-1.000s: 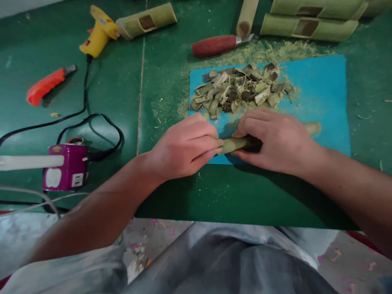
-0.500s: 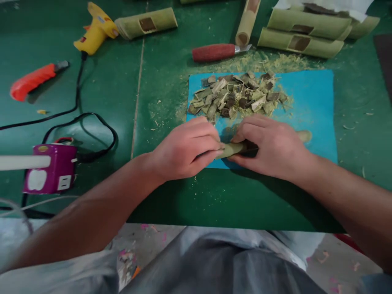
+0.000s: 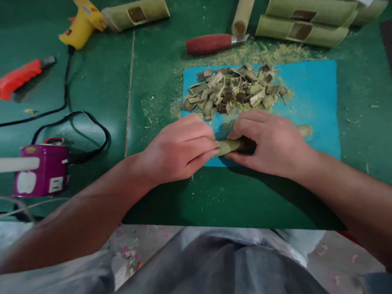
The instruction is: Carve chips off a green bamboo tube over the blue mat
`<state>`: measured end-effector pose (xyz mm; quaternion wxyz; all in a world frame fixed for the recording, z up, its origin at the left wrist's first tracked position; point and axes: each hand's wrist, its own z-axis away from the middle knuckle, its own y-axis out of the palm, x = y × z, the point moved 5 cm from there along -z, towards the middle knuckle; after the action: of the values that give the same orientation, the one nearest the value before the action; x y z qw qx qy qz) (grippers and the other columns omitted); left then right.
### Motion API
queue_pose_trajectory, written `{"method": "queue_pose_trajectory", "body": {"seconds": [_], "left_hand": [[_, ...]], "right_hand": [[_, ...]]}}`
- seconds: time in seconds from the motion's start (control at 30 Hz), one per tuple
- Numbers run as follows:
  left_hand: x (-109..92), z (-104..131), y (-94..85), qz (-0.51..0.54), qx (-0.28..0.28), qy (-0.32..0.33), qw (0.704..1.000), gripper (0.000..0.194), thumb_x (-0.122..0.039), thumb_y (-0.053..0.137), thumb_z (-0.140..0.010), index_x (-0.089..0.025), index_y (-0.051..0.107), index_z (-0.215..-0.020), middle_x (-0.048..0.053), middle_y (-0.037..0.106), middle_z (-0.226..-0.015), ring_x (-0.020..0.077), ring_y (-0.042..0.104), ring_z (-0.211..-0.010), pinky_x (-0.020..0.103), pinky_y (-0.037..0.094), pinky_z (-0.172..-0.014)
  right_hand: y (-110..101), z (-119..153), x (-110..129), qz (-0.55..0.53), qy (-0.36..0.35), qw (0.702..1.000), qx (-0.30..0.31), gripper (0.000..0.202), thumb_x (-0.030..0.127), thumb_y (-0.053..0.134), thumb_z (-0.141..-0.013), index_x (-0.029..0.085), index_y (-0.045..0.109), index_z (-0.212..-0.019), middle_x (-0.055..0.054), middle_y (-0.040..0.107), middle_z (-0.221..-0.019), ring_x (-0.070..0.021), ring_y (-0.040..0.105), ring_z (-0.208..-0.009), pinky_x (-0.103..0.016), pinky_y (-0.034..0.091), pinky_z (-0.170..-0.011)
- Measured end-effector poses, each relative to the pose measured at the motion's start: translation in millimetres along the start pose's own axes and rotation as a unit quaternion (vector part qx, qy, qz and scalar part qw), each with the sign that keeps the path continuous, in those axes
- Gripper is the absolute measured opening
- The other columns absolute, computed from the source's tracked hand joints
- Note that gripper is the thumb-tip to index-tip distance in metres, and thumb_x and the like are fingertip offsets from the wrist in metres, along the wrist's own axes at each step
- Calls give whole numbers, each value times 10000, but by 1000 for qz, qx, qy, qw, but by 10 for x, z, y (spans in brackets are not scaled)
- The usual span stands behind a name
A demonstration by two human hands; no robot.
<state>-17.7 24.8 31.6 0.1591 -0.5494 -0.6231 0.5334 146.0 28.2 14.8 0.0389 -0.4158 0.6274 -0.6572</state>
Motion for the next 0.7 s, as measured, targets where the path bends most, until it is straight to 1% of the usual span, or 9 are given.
{"method": "queue_pose_trajectory", "body": {"seconds": [0.1,0.2,0.3,0.4,0.5,0.6,0.7], "left_hand": [[17,-18,7,12,13,-12,1000,165,-245,529,-959,-192,627,-836,45,681,-861,168,612,-798,318,465,-744],[20,-15,-26,35,8,-2,999,114,-217,554,-939,-186,630,-860,46,681,-851,157,608,-765,307,465,-724],[21,-21,-36,23,3,-9,1000,133,-225,542,-946,-190,628,-851,46,680,-861,162,612,-777,310,466,-734],[18,-34,-8,12,16,-26,999,191,-240,517,-960,-186,620,-809,48,675,-855,167,610,-788,311,466,-738],[7,-11,-15,27,18,-27,999,179,-221,507,-959,-190,628,-830,43,680,-856,161,615,-783,307,470,-743],[7,6,-31,26,7,-31,999,152,-219,519,-953,-199,636,-858,41,688,-879,164,622,-797,314,473,-758],[20,-26,-11,20,10,-38,999,187,-246,519,-957,-194,627,-813,50,682,-860,172,615,-792,323,474,-747]], "right_hand": [[-8,2,-3,5,3,1000,-8,179,386,665,-790,225,590,-817,-59,646,-894,-218,578,-878,-337,415,-692],[5,4,-11,4,3,1000,-3,198,398,672,-782,220,594,-819,-54,640,-884,-224,580,-885,-330,403,-672],[17,5,-14,4,2,1000,4,186,388,662,-785,216,598,-813,-57,636,-882,-222,575,-887,-327,395,-673],[8,7,-11,-1,1,1000,-5,190,397,642,-802,212,599,-804,-56,625,-857,-209,564,-848,-328,393,-682],[4,7,-12,-7,1,1000,-6,178,388,638,-801,214,600,-809,-54,625,-853,-209,564,-847,-325,391,-678],[7,4,-9,-6,-2,1000,4,162,367,647,-788,215,600,-816,-58,631,-869,-221,570,-866,-330,394,-678],[-4,1,-4,-4,-4,1000,0,160,373,632,-801,218,592,-801,-58,627,-851,-220,567,-842,-334,396,-674]]}}
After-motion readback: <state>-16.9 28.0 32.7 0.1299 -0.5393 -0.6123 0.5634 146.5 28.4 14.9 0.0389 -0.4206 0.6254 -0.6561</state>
